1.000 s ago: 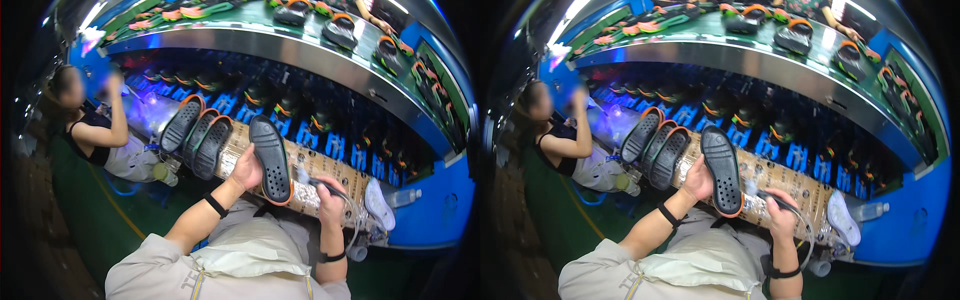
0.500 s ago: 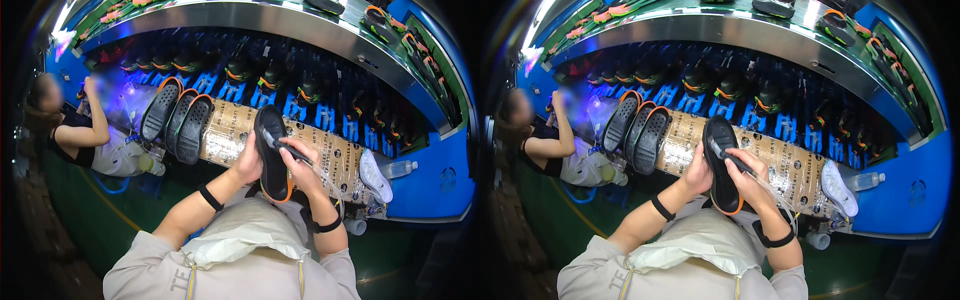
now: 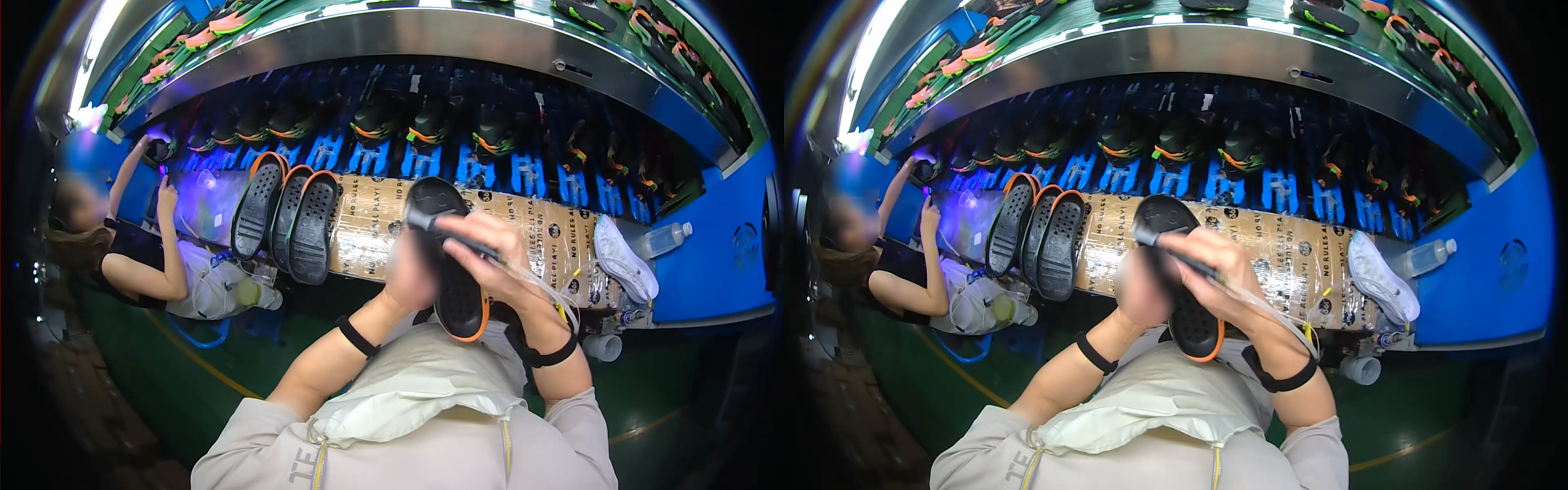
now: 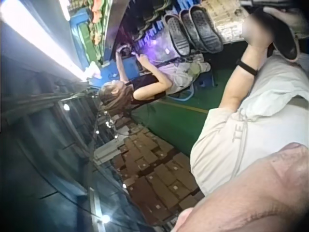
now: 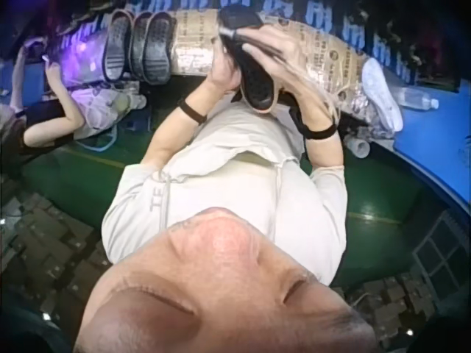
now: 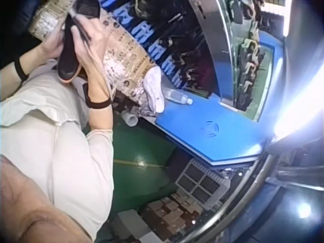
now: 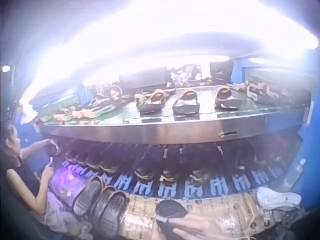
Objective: The person picks up shoe soles from a conveyor belt, applies adhesive to their surfaces using a brush-like tool connected to a hose, and then places the soles onto a different conveyor belt.
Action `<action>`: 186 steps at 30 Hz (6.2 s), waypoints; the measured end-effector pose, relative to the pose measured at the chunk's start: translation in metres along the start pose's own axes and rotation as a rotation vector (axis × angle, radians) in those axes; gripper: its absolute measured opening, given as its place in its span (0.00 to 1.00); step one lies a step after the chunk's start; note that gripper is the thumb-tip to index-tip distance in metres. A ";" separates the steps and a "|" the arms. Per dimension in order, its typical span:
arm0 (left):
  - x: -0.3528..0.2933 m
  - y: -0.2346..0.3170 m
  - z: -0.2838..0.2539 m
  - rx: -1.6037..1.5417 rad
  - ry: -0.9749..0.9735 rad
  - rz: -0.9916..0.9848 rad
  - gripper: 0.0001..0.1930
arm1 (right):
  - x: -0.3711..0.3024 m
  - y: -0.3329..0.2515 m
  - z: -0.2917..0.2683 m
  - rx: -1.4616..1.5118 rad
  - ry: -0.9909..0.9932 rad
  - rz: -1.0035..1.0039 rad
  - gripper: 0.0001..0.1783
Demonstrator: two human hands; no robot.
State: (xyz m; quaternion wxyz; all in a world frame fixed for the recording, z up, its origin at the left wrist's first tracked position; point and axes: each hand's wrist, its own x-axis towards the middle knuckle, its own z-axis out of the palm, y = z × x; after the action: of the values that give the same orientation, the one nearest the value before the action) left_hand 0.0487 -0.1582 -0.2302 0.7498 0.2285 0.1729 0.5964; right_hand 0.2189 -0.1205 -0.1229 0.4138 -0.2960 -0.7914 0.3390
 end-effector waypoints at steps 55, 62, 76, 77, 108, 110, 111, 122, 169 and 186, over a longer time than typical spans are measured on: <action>0.108 0.138 0.118 1.165 -0.251 -0.351 0.42 | 0.011 -0.040 -0.044 -0.146 -0.434 -0.133 0.20; 0.116 0.126 0.120 1.416 -0.312 -0.362 0.47 | 0.025 -0.044 -0.043 -0.193 -0.557 -0.241 0.20; 0.044 0.129 -0.032 -0.130 -0.193 0.071 0.44 | -0.016 -0.010 -0.057 -0.100 -0.052 0.045 0.14; 0.022 0.126 -0.055 -0.080 -0.162 0.003 0.47 | -0.027 0.002 -0.056 -0.003 0.054 0.172 0.14; -0.024 -0.003 -0.017 -0.460 0.029 -0.172 0.43 | -0.001 -0.018 -0.002 0.046 -0.093 0.207 0.11; -0.024 0.001 -0.005 -0.276 0.015 -0.167 0.43 | 0.010 -0.009 0.001 -0.065 0.253 0.103 0.12; -0.024 0.002 -0.004 -0.258 -0.076 -0.180 0.42 | 0.018 -0.005 0.002 -0.112 0.345 0.095 0.12; -0.015 0.014 0.010 -0.214 -0.202 -0.130 0.46 | 0.024 0.011 0.017 0.090 0.456 0.047 0.13; 0.049 0.137 0.056 0.500 -0.257 -0.114 0.32 | 0.003 -0.044 -0.042 -0.159 -0.424 -0.348 0.20; 0.067 0.134 0.061 0.661 -0.107 -0.457 0.22 | -0.007 -0.042 -0.055 -0.264 -0.443 -0.295 0.21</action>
State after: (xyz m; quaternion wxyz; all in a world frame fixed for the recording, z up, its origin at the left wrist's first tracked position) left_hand -0.0125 -0.0771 -0.1047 0.7572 0.4437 0.3621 0.3140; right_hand 0.2615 -0.1347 -0.0702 0.2339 -0.1479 -0.9341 0.2256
